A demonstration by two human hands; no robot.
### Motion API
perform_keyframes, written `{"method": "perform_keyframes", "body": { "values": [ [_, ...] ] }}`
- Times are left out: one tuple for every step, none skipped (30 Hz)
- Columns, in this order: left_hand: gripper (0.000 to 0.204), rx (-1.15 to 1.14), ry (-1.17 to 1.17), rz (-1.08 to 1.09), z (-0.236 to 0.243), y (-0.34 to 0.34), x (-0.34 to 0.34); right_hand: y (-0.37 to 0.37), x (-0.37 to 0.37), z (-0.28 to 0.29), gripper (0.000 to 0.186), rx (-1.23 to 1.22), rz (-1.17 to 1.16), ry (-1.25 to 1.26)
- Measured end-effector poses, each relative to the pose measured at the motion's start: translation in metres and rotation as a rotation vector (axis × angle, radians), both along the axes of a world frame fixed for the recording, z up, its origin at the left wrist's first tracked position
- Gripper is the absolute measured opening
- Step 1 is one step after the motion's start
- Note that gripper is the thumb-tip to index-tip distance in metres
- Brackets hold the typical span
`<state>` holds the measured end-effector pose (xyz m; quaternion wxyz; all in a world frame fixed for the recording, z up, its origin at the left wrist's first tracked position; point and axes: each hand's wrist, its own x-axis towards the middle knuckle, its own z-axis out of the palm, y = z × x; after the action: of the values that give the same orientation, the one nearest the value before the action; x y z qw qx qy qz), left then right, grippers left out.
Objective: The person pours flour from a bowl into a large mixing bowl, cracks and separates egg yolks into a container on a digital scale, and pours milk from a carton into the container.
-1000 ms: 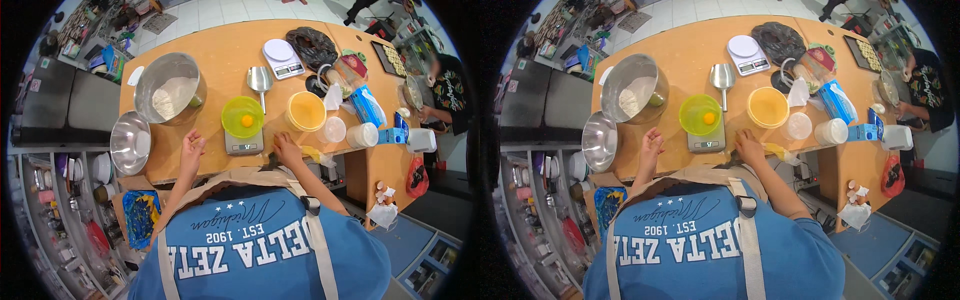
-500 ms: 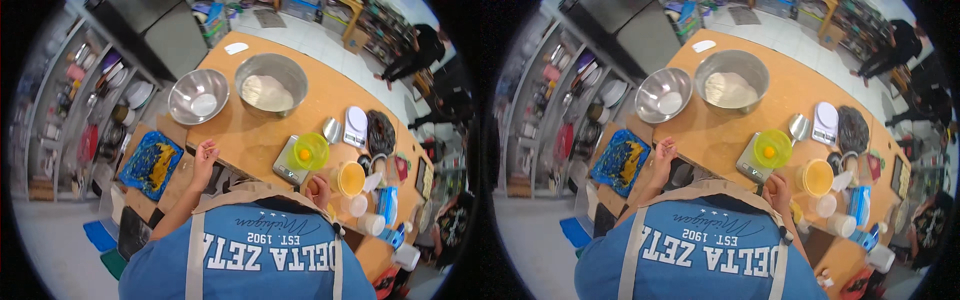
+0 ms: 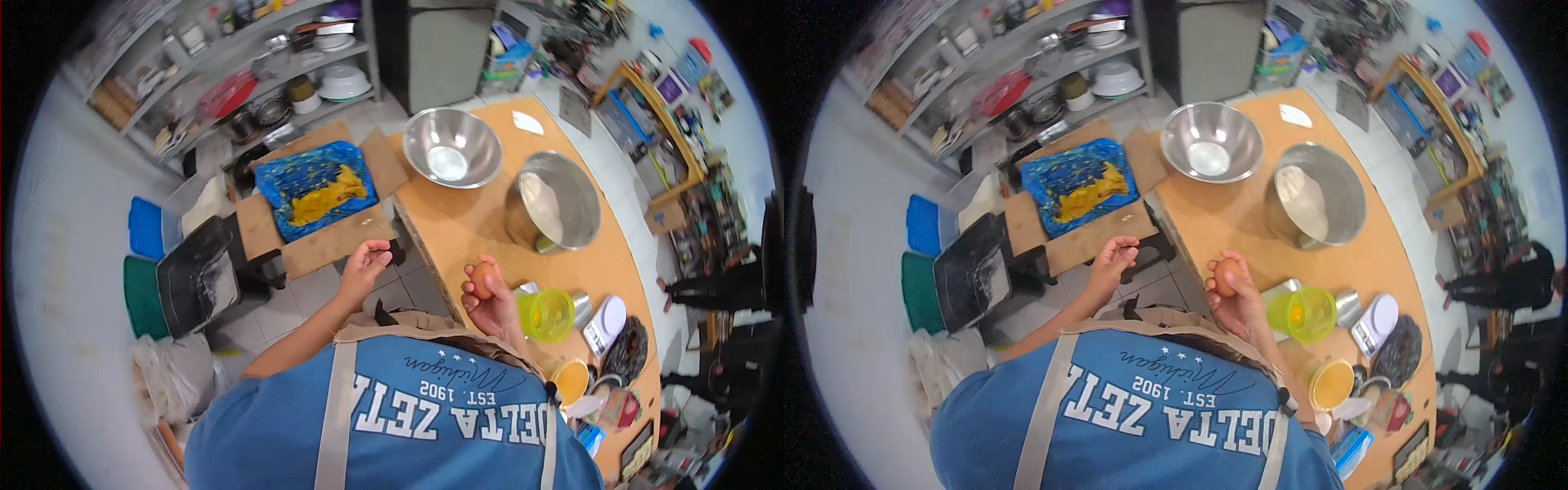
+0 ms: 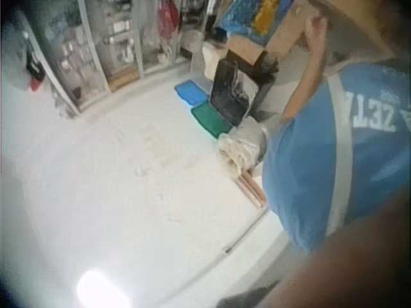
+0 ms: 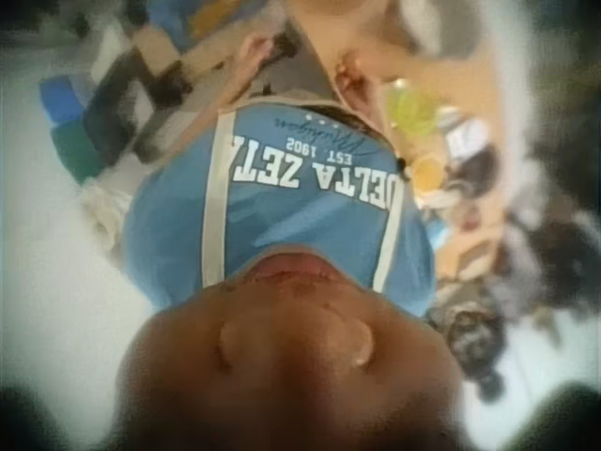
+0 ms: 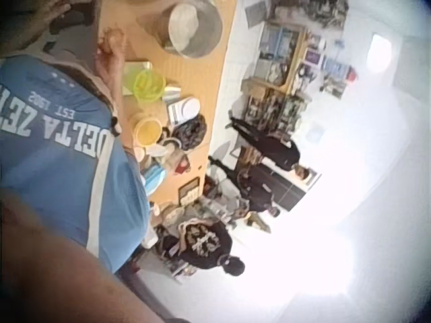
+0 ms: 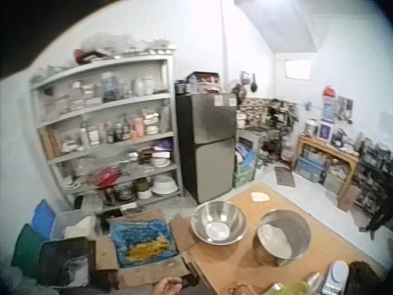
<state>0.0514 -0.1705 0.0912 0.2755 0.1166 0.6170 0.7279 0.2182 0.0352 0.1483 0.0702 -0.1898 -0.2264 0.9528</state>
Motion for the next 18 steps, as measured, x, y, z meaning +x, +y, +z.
{"method": "perform_keyframes", "body": {
  "values": [
    [0.026, -0.002, 0.001, 0.016, 0.001, -0.008, 0.000, -0.008, -0.012, 0.001, 0.026, 0.012, 0.058, 0.013],
    [0.025, -0.006, 0.003, 0.036, 0.000, -0.019, -0.001, -0.016, -0.023, -0.001, 0.026, 0.018, 0.092, 0.021],
    [0.024, -0.019, 0.011, 0.044, -0.001, -0.030, -0.003, -0.026, -0.032, -0.003, 0.023, -0.074, 0.174, 0.069],
    [0.024, -0.014, 0.018, 0.075, -0.001, -0.044, -0.006, -0.036, -0.043, -0.006, 0.022, -0.167, 0.255, 0.114],
    [0.024, -0.027, 0.032, 0.070, 0.000, -0.059, -0.008, -0.047, -0.056, -0.011, 0.027, -0.202, 0.310, 0.084],
    [0.023, -0.040, 0.043, 0.065, 0.000, -0.075, -0.010, -0.062, -0.066, -0.013, 0.027, -0.202, 0.342, 0.085],
    [0.023, 0.033, 0.017, 0.095, 0.000, -0.090, -0.012, -0.079, -0.076, -0.014, 0.028, -0.225, 0.332, 0.054],
    [0.023, 0.032, 0.018, 0.125, -0.001, -0.108, -0.015, -0.096, -0.085, -0.015, 0.030, -0.247, 0.320, 0.020],
    [0.022, 0.002, 0.018, 0.118, -0.004, -0.127, -0.020, -0.113, -0.095, -0.016, 0.030, -0.250, 0.351, 0.018],
    [0.022, -0.029, 0.016, 0.110, -0.007, -0.147, -0.024, -0.129, -0.104, -0.017, 0.032, -0.273, 0.336, -0.021],
    [0.022, -0.034, 0.015, 0.141, -0.011, -0.169, -0.028, -0.146, -0.113, -0.020, 0.035, -0.298, 0.320, -0.061],
    [0.023, -0.041, 0.055, 0.146, -0.014, -0.188, -0.032, -0.162, -0.122, -0.023, 0.035, -0.300, 0.348, -0.065],
    [0.025, -0.049, 0.094, 0.150, -0.018, -0.208, -0.036, -0.179, -0.130, -0.027, 0.035, -0.301, 0.360, -0.069],
    [0.025, -0.051, 0.094, 0.171, -0.017, -0.227, -0.039, -0.193, -0.138, -0.032, 0.035, -0.302, 0.367, -0.072],
    [0.025, -0.081, 0.086, 0.198, -0.016, -0.246, -0.042, -0.207, -0.145, -0.037, 0.035, -0.312, 0.397, -0.077],
    [0.025, -0.111, 0.077, 0.222, -0.015, -0.264, -0.044, -0.221, -0.150, -0.042, 0.035, -0.313, 0.414, -0.080],
    [0.025, -0.114, 0.077, 0.234, -0.016, -0.282, -0.046, -0.236, -0.156, -0.045, 0.033, -0.312, 0.421, -0.089],
    [0.025, -0.111, 0.065, 0.261, -0.018, -0.298, -0.046, -0.250, -0.161, -0.049, 0.032, -0.310, 0.426, -0.099]
  ]
}}
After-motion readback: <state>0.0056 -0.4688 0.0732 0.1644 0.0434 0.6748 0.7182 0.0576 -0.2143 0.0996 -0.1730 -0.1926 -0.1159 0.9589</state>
